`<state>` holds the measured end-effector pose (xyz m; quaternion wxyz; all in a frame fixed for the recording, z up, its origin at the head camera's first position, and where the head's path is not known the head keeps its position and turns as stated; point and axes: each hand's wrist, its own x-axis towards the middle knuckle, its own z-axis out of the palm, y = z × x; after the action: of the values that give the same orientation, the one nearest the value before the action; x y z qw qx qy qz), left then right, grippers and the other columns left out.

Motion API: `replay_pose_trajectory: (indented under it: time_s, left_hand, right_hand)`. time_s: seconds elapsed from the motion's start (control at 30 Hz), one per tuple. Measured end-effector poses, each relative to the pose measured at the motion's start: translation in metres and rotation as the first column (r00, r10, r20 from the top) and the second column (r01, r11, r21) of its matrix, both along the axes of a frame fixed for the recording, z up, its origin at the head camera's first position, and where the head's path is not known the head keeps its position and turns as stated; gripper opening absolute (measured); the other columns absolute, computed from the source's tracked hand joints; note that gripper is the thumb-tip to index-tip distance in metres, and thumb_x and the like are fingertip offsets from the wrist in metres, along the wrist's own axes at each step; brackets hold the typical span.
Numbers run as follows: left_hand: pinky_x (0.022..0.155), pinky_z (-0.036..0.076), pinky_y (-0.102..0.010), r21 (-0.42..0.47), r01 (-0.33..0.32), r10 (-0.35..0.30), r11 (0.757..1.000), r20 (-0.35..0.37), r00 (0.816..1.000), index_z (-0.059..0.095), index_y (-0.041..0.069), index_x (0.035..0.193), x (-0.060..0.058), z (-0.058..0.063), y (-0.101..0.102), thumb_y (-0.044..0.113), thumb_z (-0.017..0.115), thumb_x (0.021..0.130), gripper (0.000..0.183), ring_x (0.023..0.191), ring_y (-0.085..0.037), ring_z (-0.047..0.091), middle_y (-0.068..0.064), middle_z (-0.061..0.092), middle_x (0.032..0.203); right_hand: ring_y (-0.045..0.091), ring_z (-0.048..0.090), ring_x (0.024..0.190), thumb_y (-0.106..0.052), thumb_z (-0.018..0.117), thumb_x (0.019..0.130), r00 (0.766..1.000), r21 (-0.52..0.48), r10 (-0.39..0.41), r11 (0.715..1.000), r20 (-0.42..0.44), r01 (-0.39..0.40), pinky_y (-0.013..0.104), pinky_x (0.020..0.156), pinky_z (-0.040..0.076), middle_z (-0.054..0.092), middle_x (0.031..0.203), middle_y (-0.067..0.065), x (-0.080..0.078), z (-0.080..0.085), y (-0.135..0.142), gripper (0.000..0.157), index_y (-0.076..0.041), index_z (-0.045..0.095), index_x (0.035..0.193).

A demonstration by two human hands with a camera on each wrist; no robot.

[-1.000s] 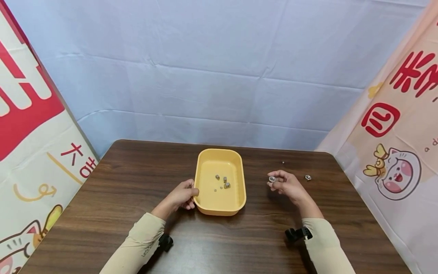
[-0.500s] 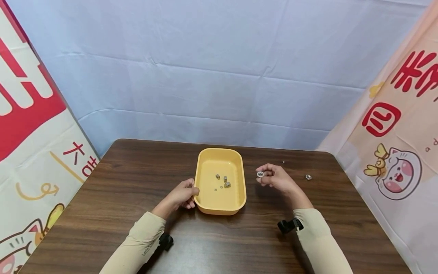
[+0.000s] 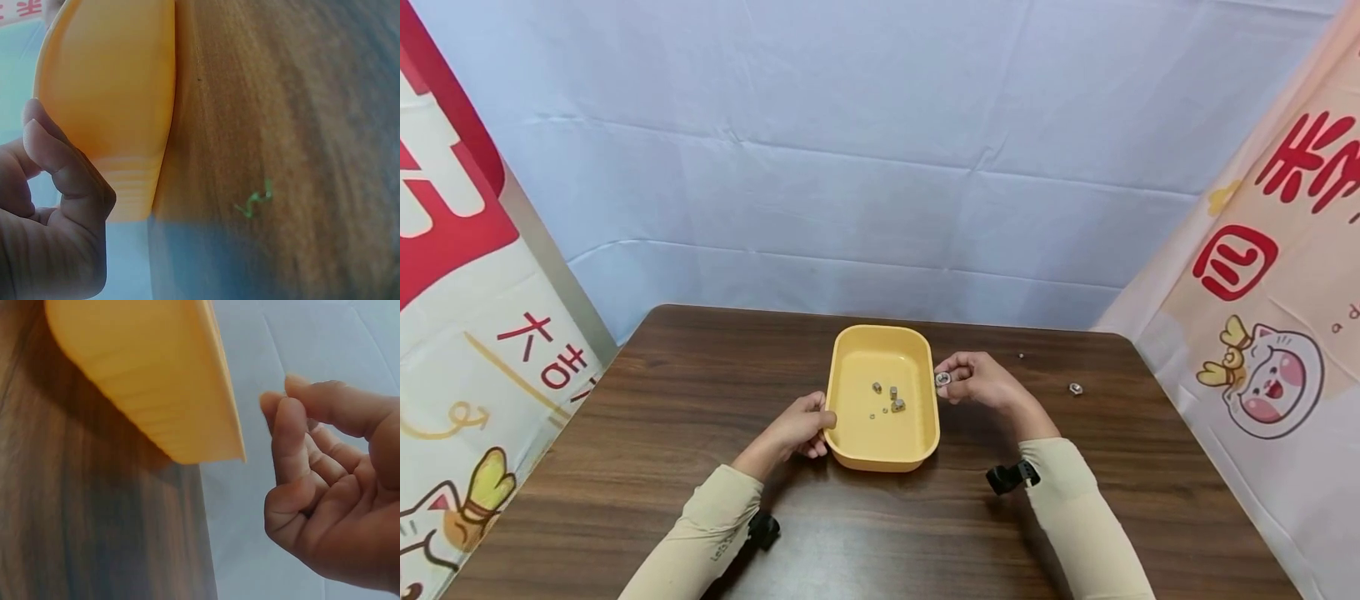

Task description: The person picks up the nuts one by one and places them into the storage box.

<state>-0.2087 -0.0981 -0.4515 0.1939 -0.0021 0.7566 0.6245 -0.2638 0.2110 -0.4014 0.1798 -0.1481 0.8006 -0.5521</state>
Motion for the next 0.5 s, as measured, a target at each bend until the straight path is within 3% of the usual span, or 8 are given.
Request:
replay_pose_trajectory:
  time_s: [0.3, 0.5]
  left_hand:
    - [0.034, 0.040, -0.022, 0.014, 0.007, -0.007, 1.000, 0.016, 1.000, 0.040, 0.006, 0.080, -0.001, 0.000, -0.001, 0.005, 0.050, 0.077, 0.011, 0.037, -0.012, 0.049, -0.007, 0.049, 0.052]
    - [0.034, 0.040, -0.022, 0.011, 0.005, -0.006, 1.000, 0.017, 1.000, 0.040, 0.006, 0.079, -0.001, 0.000, -0.002, 0.004, 0.050, 0.077, 0.011, 0.037, -0.012, 0.049, -0.007, 0.049, 0.052]
  right_hand:
    - [0.026, 0.061, 0.067, 0.006, 0.064, 0.080, 0.995, 0.071, 0.101, 0.992, -0.018, -0.100, 0.048, 0.066, 0.052, 0.063, 0.082, 0.015, -0.007, 0.012, -0.017, 0.032, 0.014, 0.054, 0.109]
    - [0.023, 0.060, 0.061, 0.008, 0.064, 0.076, 0.989, 0.218, 0.146, 0.966, -0.036, -0.135, 0.040, 0.061, 0.053, 0.062, 0.075, 0.011, -0.013, 0.020, -0.029, 0.026, 0.009, 0.059, 0.101]
